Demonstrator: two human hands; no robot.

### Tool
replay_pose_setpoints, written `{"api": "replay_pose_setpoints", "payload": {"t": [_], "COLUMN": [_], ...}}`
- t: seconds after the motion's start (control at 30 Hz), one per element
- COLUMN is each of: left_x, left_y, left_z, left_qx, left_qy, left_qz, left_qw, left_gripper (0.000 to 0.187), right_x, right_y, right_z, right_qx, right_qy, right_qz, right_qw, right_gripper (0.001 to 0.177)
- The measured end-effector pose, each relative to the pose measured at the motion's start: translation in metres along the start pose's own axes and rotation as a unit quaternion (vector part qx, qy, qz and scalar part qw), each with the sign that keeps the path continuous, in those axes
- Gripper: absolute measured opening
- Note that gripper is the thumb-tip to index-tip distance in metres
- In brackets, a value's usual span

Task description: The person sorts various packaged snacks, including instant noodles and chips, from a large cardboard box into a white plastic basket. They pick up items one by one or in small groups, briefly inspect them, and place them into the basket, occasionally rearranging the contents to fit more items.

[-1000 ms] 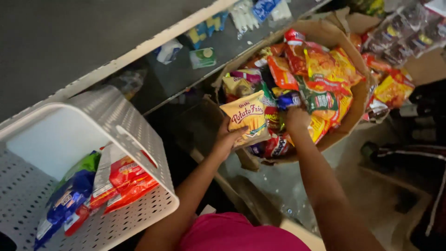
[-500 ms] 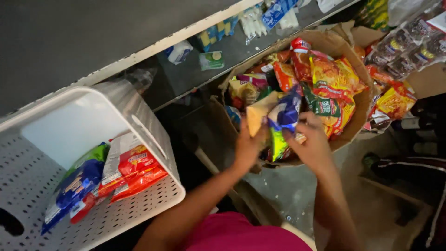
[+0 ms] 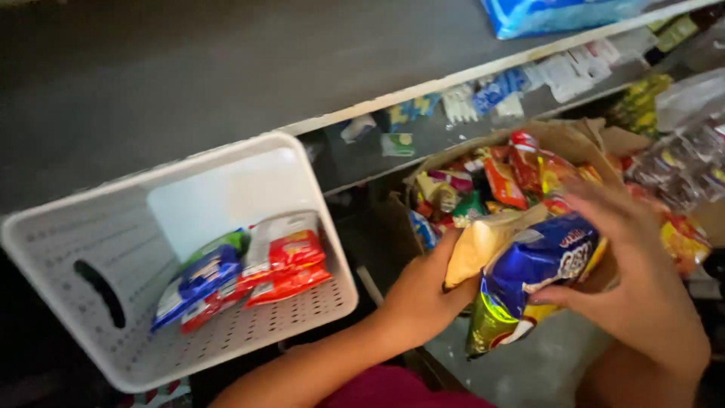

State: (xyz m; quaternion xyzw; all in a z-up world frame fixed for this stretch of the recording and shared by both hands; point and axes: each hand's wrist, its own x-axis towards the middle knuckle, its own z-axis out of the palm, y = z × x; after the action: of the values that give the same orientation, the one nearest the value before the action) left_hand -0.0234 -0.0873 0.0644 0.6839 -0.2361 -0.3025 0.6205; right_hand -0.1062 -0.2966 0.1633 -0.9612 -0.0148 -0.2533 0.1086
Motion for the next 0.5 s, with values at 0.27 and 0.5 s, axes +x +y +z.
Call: {"api": "replay_pose_setpoints", "payload": {"t": [0.27, 0.5], "left_x": [-0.076, -0.140], "left_y": [0.044, 0.030], "left_z": [-0.090, -0.188], "left_qx": [0.169, 0.149], "left_qy": [0.105, 0.326], "left_qz": [0.173, 0.176], "left_qw": [0.965, 0.917], "left_gripper": [0.056, 0.059], "right_x": [0.036, 0.060], "right_y": [-0.065, -0.126], "right_z": [0.016, 0.073], "right_qx": [0.089, 0.266], "right_qy": [-0.136, -0.033], "right_qz": [-0.107, -0.062], "right_qw": [0.981, 0.961], "right_gripper": [0.089, 0.058]}}
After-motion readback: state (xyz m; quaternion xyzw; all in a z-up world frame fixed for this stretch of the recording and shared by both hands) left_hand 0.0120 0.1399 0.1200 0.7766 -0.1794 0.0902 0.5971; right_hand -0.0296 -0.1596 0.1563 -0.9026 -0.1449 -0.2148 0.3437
